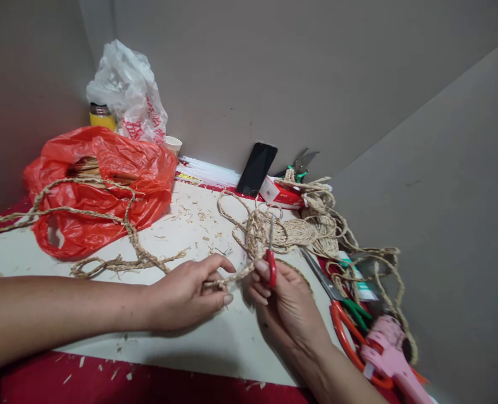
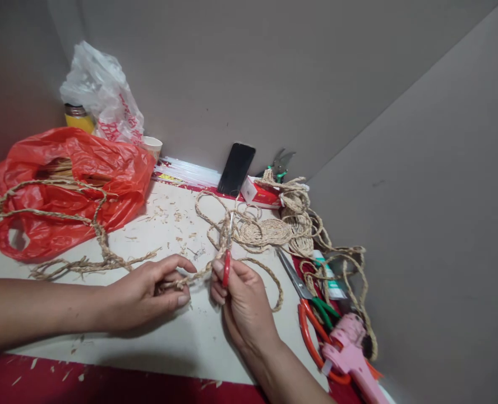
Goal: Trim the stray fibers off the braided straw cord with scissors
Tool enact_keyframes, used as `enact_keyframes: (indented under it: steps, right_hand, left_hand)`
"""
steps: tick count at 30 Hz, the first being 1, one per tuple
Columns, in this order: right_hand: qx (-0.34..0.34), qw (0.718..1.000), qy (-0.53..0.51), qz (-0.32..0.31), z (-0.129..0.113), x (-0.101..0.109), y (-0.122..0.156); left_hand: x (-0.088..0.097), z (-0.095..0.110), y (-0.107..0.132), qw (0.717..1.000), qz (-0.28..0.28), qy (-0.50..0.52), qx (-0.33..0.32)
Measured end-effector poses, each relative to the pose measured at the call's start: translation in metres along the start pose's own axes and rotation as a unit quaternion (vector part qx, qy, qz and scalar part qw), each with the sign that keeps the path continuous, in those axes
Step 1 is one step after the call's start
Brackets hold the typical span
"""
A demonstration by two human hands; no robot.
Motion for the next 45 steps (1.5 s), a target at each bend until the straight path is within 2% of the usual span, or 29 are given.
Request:
enact_keyframes:
  steps: [3,4,6,9,11,12,15,18,20,22,23,25,27,28,30,33,36,45]
  right_hand:
    - [0.049,0.998,-0.01,0.041,-0.012,0.006,-0.002]
    - [0.062,0.997,-0.009,0.053,-0.016,0.007,-0.002]
    - [0.081,0.994,0.0,0.07,-0.023,0.008,-0.001]
    - [0.092,0.993,0.023,0.072,-0.027,0.005,0.001]
    - [0.096,0.993,0.029,0.068,-0.026,0.004,0.001]
    - [0.093,0.993,0.033,0.064,-0.025,0.004,0.0]
    - [0.064,0.995,0.074,0.038,-0.02,0.009,-0.008]
    - [0.089,0.975,0.205,0.021,-0.029,0.02,-0.014]
    - [0.148,0.935,0.324,0.002,-0.044,0.023,-0.012]
    - [0.213,0.878,0.426,-0.05,-0.056,0.018,-0.004]
    - [0.243,0.839,0.48,-0.086,-0.06,0.013,0.002]
    - [0.3,0.741,0.585,-0.138,-0.062,0.002,0.014]
    - [0.337,0.648,0.667,-0.148,-0.06,-0.006,0.022]
    - [0.348,0.611,0.696,-0.146,-0.058,-0.008,0.024]
    - [0.358,0.563,0.732,-0.138,-0.054,-0.009,0.025]
    - [0.372,0.521,0.757,-0.133,-0.05,-0.008,0.024]
    - [0.396,0.496,0.761,-0.133,-0.049,-0.008,0.026]
    - [0.387,0.47,0.773,-0.175,-0.041,-0.01,0.027]
  left_hand:
    - [0.011,0.008,0.0,0.992,0.074,-0.08,-0.056]
    - [0.012,0.011,0.002,0.99,0.084,-0.088,-0.072]
    - [0.01,0.014,0.005,0.993,0.07,-0.06,-0.071]
    - [-0.003,0.005,0.009,0.994,-0.006,0.096,0.049]
    - [-0.012,-0.002,0.009,0.969,-0.041,0.209,0.129]
    - [-0.014,-0.004,0.008,0.956,-0.046,0.248,0.149]
    - [-0.013,-0.009,0.001,0.934,-0.037,0.317,0.162]
    - [-0.007,-0.013,-0.006,0.925,-0.011,0.345,0.16]
    - [-0.001,-0.014,-0.009,0.922,0.013,0.354,0.154]
    - [0.003,-0.016,-0.012,0.92,0.035,0.362,0.149]
    - [0.005,-0.016,-0.013,0.919,0.042,0.365,0.146]
    - [0.007,-0.018,-0.014,0.918,0.051,0.368,0.141]
    - [0.008,-0.019,-0.015,0.918,0.055,0.368,0.137]
    - [0.008,-0.019,-0.015,0.919,0.056,0.367,0.136]
    - [0.008,-0.02,-0.015,0.92,0.055,0.364,0.136]
    - [0.007,-0.021,-0.015,0.922,0.057,0.357,0.137]
    - [0.007,-0.023,-0.015,0.924,0.067,0.348,0.141]
    - [0.01,-0.023,-0.015,0.931,0.064,0.325,0.154]
Point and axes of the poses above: each hand's wrist, its own y-axis away from the middle knuckle, its own x-axis out of the back of the hand, z = x × y, the point moved 6 cm from there along -y, towards the middle knuckle, and after that the axes turned 8 degrees about z, right-handed, at the moved point
